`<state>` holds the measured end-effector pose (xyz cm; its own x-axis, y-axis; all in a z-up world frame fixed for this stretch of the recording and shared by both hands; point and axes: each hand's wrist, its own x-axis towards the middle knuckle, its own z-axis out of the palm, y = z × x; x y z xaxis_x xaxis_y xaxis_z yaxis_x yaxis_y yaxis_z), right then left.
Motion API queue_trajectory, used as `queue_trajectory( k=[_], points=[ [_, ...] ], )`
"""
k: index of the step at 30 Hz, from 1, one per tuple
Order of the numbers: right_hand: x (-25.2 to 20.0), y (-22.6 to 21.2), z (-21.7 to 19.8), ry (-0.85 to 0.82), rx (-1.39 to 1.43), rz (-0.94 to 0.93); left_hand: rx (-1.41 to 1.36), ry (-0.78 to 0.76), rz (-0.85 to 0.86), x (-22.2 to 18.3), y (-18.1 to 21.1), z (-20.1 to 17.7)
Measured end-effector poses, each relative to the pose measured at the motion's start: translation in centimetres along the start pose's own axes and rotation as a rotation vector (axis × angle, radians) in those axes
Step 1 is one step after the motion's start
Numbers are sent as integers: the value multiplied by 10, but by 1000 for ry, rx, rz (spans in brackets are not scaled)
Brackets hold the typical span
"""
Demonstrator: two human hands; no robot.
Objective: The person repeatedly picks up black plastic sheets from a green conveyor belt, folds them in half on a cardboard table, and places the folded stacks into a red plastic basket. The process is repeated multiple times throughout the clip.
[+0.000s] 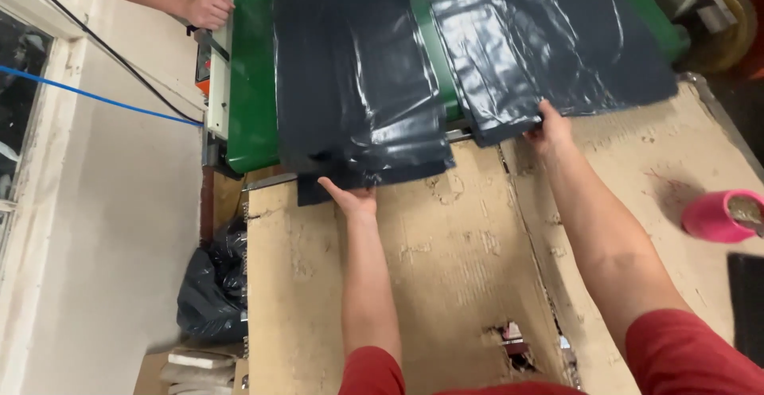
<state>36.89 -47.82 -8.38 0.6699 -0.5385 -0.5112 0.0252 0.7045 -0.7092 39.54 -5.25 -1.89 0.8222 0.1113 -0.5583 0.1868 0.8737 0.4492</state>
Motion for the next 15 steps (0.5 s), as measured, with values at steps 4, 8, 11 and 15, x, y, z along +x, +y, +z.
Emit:
queue_trajectory(
  k=[4,8,11,15],
  points=[
    [-60,21,-18,161,-124,-7,141,277,193,-30,17,-20],
    [-171,58,-59,57,-195,130,96,299,201,-205,72,15],
    [-304,89,-87,-151,-395,295,115,153,110,-287,106,-17],
    [-441,85,-79,-309,-1252,-402,97,199,57,-369,126,-100]
  ],
)
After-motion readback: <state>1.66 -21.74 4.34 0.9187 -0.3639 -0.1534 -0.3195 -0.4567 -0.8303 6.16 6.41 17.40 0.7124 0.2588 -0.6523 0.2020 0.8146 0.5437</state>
